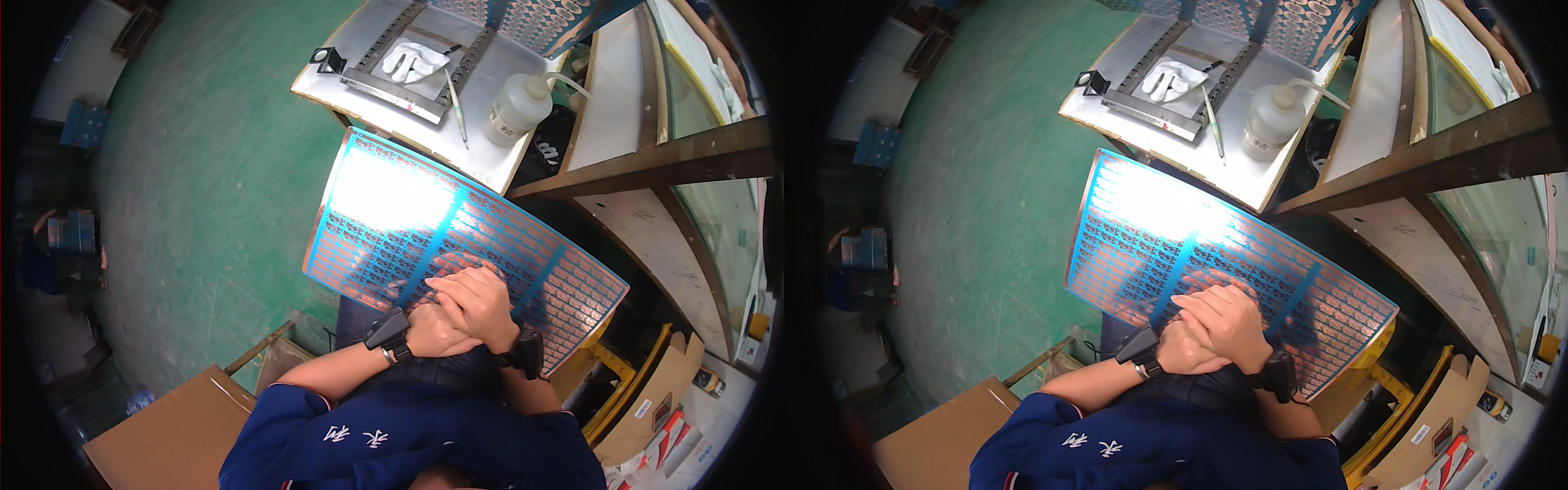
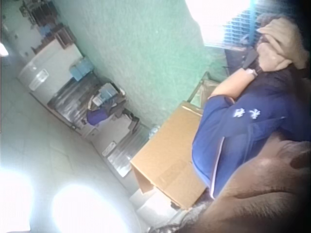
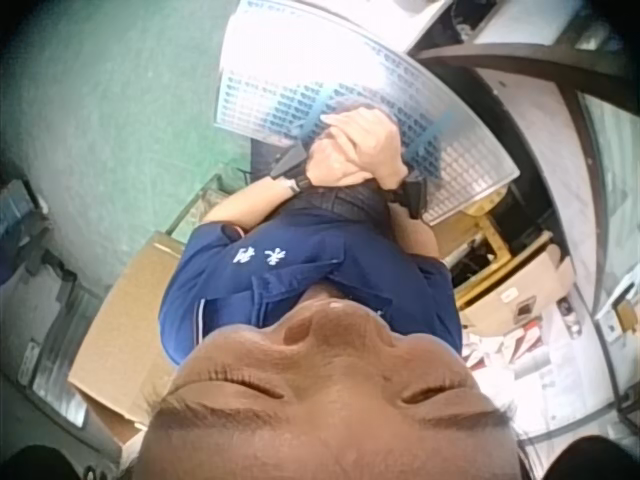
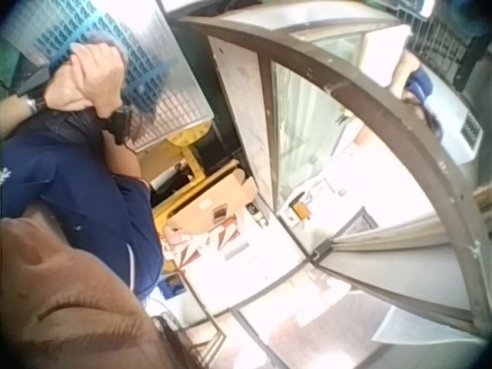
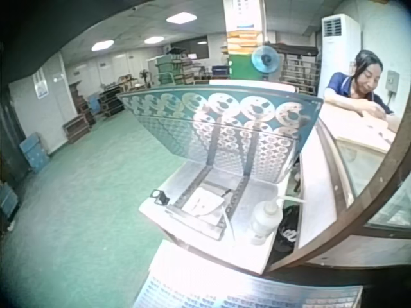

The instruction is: Recorder inspects a blue metal sheet and then secures a wearable sensor device to their wrist.

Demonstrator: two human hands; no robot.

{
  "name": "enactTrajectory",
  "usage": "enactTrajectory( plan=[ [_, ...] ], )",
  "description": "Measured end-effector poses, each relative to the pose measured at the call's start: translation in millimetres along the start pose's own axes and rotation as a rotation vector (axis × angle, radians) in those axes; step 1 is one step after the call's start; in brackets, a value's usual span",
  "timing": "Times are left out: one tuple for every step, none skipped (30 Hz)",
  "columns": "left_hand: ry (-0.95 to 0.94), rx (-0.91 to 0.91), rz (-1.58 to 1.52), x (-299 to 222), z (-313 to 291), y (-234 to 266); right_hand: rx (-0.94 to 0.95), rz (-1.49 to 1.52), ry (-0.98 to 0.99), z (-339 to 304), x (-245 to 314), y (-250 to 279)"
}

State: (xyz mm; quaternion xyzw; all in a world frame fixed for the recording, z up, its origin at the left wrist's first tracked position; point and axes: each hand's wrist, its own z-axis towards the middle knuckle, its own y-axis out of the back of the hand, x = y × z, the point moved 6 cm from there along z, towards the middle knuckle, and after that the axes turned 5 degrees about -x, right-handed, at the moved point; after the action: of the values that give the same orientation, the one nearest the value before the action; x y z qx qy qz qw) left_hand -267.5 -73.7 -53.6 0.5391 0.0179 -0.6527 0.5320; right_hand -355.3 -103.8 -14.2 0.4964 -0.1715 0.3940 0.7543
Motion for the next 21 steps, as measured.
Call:
enactTrajectory(
  plan=[
    [0.002,0.0,0.001,1.0,-1.5,-0.8,0.005,-0.001,-0.002,0.2,0.1,-0.4],
    [0.003,0.0,-0.004,2.0,-3.3,-1.8,0.007,0.003,-0.001,0.2,0.3,-0.6],
    [0.005,0.0,-0.008,2.6,-4.6,-2.3,0.012,0.004,-0.003,0.1,0.2,-1.2],
    [0.01,-0.001,-0.004,3.1,-4.7,-2.9,0.017,0.006,-0.004,0.1,-0.1,-1.8],
    [0.0,-0.014,-0.012,2.6,-4.3,-2.5,0.02,0.013,-0.001,-0.3,-0.2,-2.7],
    [-0.009,-0.028,-0.019,2.0,-3.9,-2.1,0.012,0.022,-0.002,-0.9,-1.0,-2.6],
    [-0.002,-0.029,-0.012,2.4,-3.7,-2.2,0.004,0.031,-0.003,-1.3,-1.5,-2.6],
    [-0.012,-0.024,-0.035,2.4,-3.2,-2.8,0.007,0.04,0.002,-0.9,-1.1,-2.5],
    [-0.023,-0.019,-0.057,2.1,-3.1,-3.4,0.015,0.027,-0.007,-0.3,-0.4,-1.7],
    [-0.017,-0.023,-0.049,2.6,-4.2,-4.0,0.023,0.015,-0.015,0.0,0.0,-1.7],
    [-0.019,-0.021,-0.043,2.7,-5.2,-5.7,0.025,0.021,-0.009,-0.1,0.3,-2.0],
    [-0.022,-0.02,-0.037,2.9,-5.9,-6.5,0.026,0.012,-0.01,-0.2,0.2,-2.3],
    [-0.018,-0.023,-0.031,3.7,-6.5,-6.2,0.027,0.002,-0.012,0.2,-0.2,-2.8],
    [-0.017,-0.025,-0.031,3.3,-7.2,-6.2,0.03,0.006,-0.009,-0.1,-0.1,-3.3],
    [-0.017,-0.027,-0.032,3.0,-7.8,-6.2,0.026,0.005,-0.008,-0.3,-0.3,-3.5],
    [-0.014,-0.03,-0.029,3.2,-8.2,-6.0,0.022,0.005,-0.008,-0.5,-0.4,-3.4],
    [-0.013,-0.015,-0.025,3.7,-8.8,-6.5,0.024,0.008,-0.005,-0.6,-0.2,-3.4],
    [-0.013,-0.001,-0.021,4.0,-9.5,-7.3,0.032,0.0,-0.007,-0.9,-0.4,-3.6],
    [-0.009,-0.004,-0.018,4.3,-10.4,-8.2,0.039,-0.008,-0.008,-1.0,-0.4,-3.9],
    [-0.005,-0.007,-0.021,5.2,-11.7,-10.0,0.042,-0.005,-0.004,-0.5,0.1,-4.4],
    [-0.001,-0.01,-0.024,6.0,-13.0,-11.7,0.033,0.0,-0.007,0.5,0.6,-4.0]
  ],
)
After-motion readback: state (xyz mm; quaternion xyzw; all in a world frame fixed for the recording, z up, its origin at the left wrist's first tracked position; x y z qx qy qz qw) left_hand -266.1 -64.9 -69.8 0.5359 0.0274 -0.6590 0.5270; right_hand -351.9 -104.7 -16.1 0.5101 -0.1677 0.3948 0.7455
